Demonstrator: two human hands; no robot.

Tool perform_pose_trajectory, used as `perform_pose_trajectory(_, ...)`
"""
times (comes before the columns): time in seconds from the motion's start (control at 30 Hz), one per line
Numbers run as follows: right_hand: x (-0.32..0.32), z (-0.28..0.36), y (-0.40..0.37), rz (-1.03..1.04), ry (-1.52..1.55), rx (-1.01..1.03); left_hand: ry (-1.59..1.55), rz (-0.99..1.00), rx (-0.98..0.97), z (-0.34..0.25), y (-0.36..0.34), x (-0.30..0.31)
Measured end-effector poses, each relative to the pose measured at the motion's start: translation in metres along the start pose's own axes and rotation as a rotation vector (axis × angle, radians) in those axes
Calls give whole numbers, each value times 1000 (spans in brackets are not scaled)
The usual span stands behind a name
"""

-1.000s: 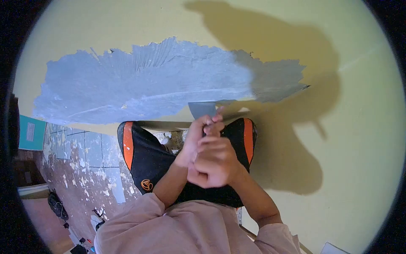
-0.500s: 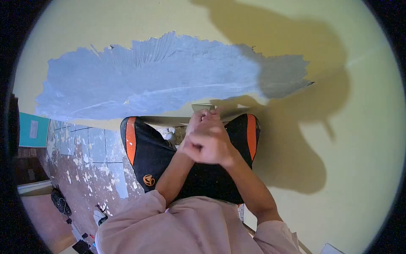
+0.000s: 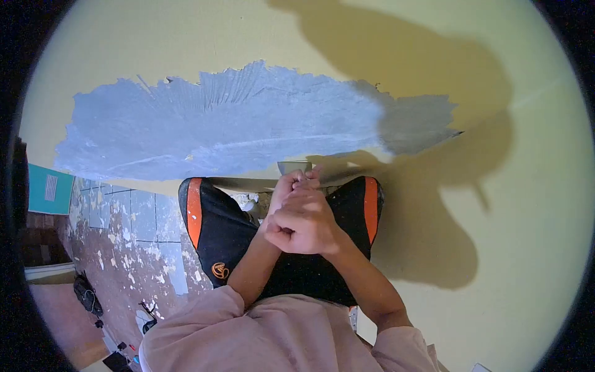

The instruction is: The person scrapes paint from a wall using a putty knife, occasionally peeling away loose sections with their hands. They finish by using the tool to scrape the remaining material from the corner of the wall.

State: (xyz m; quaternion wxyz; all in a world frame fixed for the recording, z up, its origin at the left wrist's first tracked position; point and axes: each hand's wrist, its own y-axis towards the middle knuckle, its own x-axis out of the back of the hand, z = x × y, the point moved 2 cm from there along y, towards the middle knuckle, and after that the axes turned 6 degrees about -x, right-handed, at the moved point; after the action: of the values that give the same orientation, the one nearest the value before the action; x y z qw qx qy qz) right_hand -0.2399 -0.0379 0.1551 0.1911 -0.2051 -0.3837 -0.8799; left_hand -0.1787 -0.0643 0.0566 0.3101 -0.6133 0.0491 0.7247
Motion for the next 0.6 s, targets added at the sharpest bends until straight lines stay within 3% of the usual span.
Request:
perform_pose_trajectory(0.07,1,10,-1,12,-10,19,121,115,61,-2,-4,-3)
perform_pose_trajectory(0.13,1,23,-5,27,36,37,129,15,-2,9,-26,-30)
perform_pose_trajectory(0.2,-6,8,-11,29,-14,14,92,20,-23,8,-6,1)
perform_pose_trajectory(0.27,-14,2,-11,-8,-83,34,162,-347,-292,5,3,10)
perform_pose_trajectory(0.3,-12,13,-8,-39,-17,52,101,290,219,-6,-4,4)
perform_pose_trajectory(0.4,-3,24,0,-54,-36,106,136,100,48,5,-13,-13)
perform_pose_trajectory(0.43,-4,21,0,-55,-39,111,-16,49,109,-2,4,8)
perform_pose_trajectory(0.6,-1,30,-2,-68,31,75,92,69,55,3,-9,-14)
